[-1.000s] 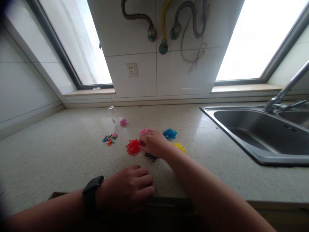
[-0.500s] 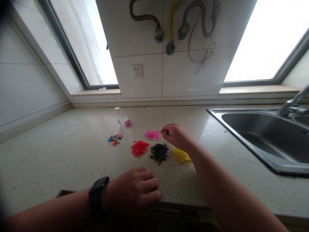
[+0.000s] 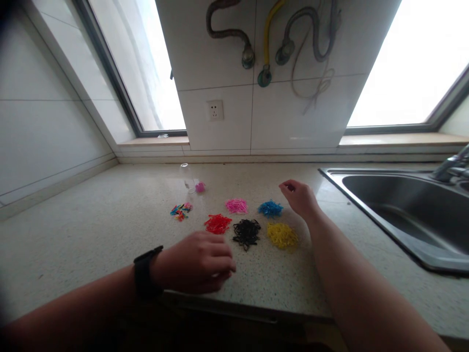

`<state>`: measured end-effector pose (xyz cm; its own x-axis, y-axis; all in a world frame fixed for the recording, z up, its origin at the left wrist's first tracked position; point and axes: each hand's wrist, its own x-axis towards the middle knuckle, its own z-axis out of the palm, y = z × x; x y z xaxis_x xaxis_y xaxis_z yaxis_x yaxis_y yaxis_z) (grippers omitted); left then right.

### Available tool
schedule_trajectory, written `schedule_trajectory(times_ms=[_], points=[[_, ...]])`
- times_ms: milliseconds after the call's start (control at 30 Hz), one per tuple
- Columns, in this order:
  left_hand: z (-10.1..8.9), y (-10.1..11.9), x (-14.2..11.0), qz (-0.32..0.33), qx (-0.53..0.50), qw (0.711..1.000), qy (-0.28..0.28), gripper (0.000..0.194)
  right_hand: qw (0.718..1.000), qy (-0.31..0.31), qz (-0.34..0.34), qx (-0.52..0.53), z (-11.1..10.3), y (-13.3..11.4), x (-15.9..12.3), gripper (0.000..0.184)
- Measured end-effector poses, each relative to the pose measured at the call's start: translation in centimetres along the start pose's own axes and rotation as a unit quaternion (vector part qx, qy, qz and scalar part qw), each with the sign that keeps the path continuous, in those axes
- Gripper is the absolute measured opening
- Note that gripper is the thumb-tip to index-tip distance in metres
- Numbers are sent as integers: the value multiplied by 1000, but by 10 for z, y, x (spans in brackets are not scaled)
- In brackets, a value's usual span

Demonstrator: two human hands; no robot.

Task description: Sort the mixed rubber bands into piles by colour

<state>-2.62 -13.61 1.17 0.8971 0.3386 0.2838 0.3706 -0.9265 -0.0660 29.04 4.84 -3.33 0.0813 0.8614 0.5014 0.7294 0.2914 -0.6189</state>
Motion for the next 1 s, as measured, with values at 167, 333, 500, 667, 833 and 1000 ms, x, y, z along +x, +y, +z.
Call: schedule_trajectory(times_ms=[167,333,500,667,833,1000], points=[[-26,-56,-20,-138,-45,989,36,18,1000,-3,15,11,1,5,2,36],[-19,-114,-62,-317,4,948,34,21,999,-15,35,13,5,9,4,36],[-1,-147,-96,-409,19,912,32,25,998,-30,42,20,8,12,6,36],[9,-160,-107,-425,22,905,17,29,997,-43,53,27,9,15,7,37],[17,-166,-110,-419,20,908,20,28,997,-47,56,16,9,18,8,37],[22,-169,-112,-416,7,909,29,26,997,-45,60,22,10,17,8,36]])
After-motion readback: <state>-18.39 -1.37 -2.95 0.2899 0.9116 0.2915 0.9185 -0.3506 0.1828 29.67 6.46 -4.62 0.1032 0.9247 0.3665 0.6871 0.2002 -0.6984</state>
